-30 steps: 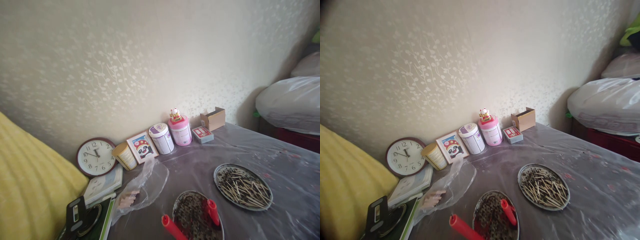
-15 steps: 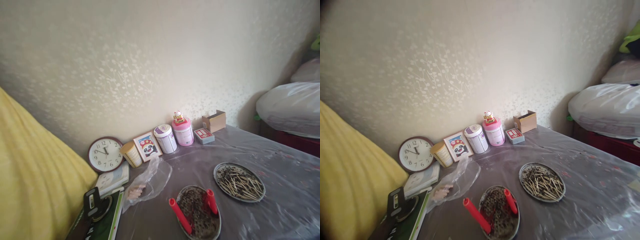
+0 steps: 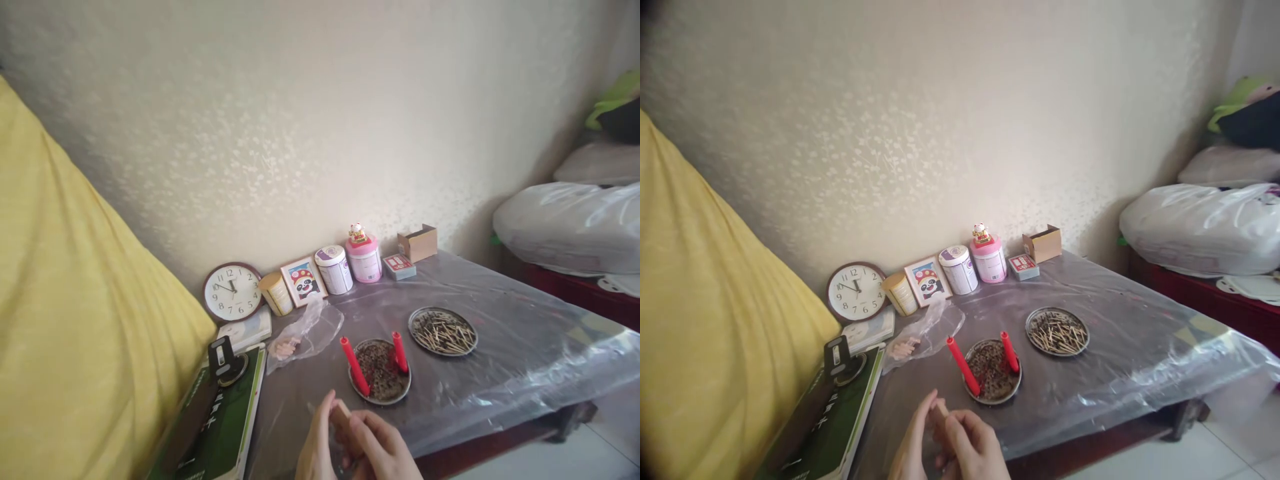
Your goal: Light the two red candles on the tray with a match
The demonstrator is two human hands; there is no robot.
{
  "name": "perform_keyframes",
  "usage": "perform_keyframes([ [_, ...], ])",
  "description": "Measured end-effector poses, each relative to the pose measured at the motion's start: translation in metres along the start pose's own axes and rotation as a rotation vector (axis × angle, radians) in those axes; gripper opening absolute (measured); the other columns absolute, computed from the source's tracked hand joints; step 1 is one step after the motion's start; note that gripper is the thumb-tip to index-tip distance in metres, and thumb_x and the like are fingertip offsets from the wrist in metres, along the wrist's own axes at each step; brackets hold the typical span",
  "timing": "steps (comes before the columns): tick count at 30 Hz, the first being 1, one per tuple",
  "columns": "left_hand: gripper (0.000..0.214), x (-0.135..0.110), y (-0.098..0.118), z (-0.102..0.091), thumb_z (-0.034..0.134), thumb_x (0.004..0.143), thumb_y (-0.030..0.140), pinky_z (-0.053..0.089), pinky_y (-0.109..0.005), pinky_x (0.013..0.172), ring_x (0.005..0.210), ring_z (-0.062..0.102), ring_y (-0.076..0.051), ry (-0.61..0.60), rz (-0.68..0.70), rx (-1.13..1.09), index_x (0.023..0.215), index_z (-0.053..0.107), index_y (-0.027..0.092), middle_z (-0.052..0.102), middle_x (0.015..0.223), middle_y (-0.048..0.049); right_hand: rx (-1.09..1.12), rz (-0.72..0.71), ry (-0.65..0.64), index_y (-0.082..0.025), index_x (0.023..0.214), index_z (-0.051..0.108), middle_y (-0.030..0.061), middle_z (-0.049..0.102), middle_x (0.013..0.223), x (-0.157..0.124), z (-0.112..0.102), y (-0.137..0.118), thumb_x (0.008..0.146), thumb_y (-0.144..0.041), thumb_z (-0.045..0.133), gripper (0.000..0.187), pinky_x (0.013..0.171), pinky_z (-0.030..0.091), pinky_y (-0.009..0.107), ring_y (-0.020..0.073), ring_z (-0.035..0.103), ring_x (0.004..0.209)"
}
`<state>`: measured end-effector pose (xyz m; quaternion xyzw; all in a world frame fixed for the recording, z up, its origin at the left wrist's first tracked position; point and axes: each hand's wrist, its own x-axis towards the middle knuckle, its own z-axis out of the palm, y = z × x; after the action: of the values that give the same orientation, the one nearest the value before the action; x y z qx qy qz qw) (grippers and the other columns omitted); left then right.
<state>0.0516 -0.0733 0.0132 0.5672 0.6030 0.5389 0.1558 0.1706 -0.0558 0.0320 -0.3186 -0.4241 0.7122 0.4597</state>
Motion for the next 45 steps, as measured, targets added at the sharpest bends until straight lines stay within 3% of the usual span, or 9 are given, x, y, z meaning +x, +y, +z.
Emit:
perform_keyframes([
  [4,0.070,0.009,-0.005,-0.001,0.070,0.055,0.019,0.050,-0.040,0.092,0.108,0.062,-0.032,-0.156,0.046,-0.123,0.124,0.058,0.024,0.067,0.119,-0.0112,0.218,0.049,0.052,-0.014,0.085,0.063,0.0026,0.063,0.079,0.003,-0.005,0.004,0.069,-0.061,0.071,0.050,0.051,0.040,0.018,0.0121,0.061,0.062],
  [7,0.061,0.003,-0.017,0.006,0.069,0.061,0.023,0.049,-0.038,0.094,0.109,0.061,-0.031,-0.148,-0.025,-0.278,0.121,0.060,0.021,0.066,0.121,-0.0127,0.249,0.078,0.059,-0.014,0.087,0.063,0.0021,0.063,0.077,0.004,-0.007,0.010,0.068,-0.062,0.071,0.051,0.054,0.041,0.019,0.0124,0.061,0.063],
  [11,0.050,-0.006,-0.020,0.011,0.070,0.069,0.035,0.052,-0.034,0.088,0.102,0.065,-0.028,-0.070,-0.132,-0.474,0.116,0.062,0.021,0.070,0.114,-0.0128,0.061,0.040,0.085,-0.013,0.089,0.064,0.0037,0.065,0.076,0.004,-0.005,0.010,0.074,-0.060,0.067,0.049,0.056,0.043,0.019,0.0130,0.060,0.066],
  [14,0.041,0.001,-0.011,0.005,0.072,0.069,0.044,0.055,-0.033,0.078,0.086,0.069,-0.026,-0.033,-0.237,-0.527,0.102,0.068,0.020,0.074,0.096,-0.0119,-0.152,-0.050,0.070,-0.013,0.096,0.065,0.0083,0.068,0.091,0.005,0.000,0.005,0.079,-0.056,0.064,0.046,0.070,0.049,0.023,0.0180,0.063,0.082],
  [17,0.036,0.011,-0.001,-0.003,0.078,0.064,0.042,0.054,-0.031,0.074,0.081,0.069,-0.024,-0.004,-0.322,-0.615,0.091,0.070,0.020,0.075,0.087,-0.0100,-0.337,-0.126,0.066,-0.014,0.100,0.065,0.0105,0.069,0.098,0.007,0.008,0.003,0.083,-0.053,0.060,0.043,0.081,0.049,0.026,0.0208,0.065,0.089],
  [23,0.029,0.019,0.001,-0.015,0.081,0.062,0.038,0.051,-0.026,0.068,0.073,0.066,-0.020,0.018,-0.391,-0.704,0.080,0.067,0.020,0.072,0.076,-0.0051,-0.595,-0.217,0.089,-0.015,0.108,0.062,0.0093,0.069,0.101,0.009,0.013,0.013,0.086,-0.039,0.058,0.033,0.076,0.052,0.024,0.0185,0.066,0.086],
  [28,0.032,0.025,-0.013,-0.026,0.082,0.061,0.037,0.052,-0.029,0.072,0.078,0.068,-0.022,0.063,-0.464,-0.742,0.081,0.065,0.018,0.073,0.081,-0.0071,-0.646,-0.327,0.083,-0.016,0.111,0.057,0.0088,0.067,0.105,0.009,0.008,0.020,0.078,-0.019,0.059,0.033,0.079,0.053,0.025,0.0173,0.066,0.088],
  [35,0.031,0.027,-0.019,-0.030,0.081,0.063,0.035,0.053,-0.033,0.079,0.089,0.068,-0.026,0.066,-0.495,-0.790,0.081,0.064,0.017,0.074,0.087,-0.0088,-0.592,-0.334,0.080,-0.017,0.111,0.053,0.0090,0.066,0.101,0.008,0.003,0.020,0.083,-0.020,0.056,0.029,0.078,0.056,0.026,0.0168,0.067,0.086],
  [45,0.037,0.029,-0.016,-0.026,0.085,0.056,0.038,0.054,-0.032,0.074,0.080,0.068,-0.023,0.112,-0.588,-0.858,0.077,0.062,0.017,0.074,0.082,-0.0099,-0.691,-0.392,0.083,-0.017,0.103,0.058,0.0059,0.065,0.095,0.010,0.002,0.019,0.078,-0.012,0.056,0.025,0.076,0.053,0.024,0.0150,0.065,0.081],
])
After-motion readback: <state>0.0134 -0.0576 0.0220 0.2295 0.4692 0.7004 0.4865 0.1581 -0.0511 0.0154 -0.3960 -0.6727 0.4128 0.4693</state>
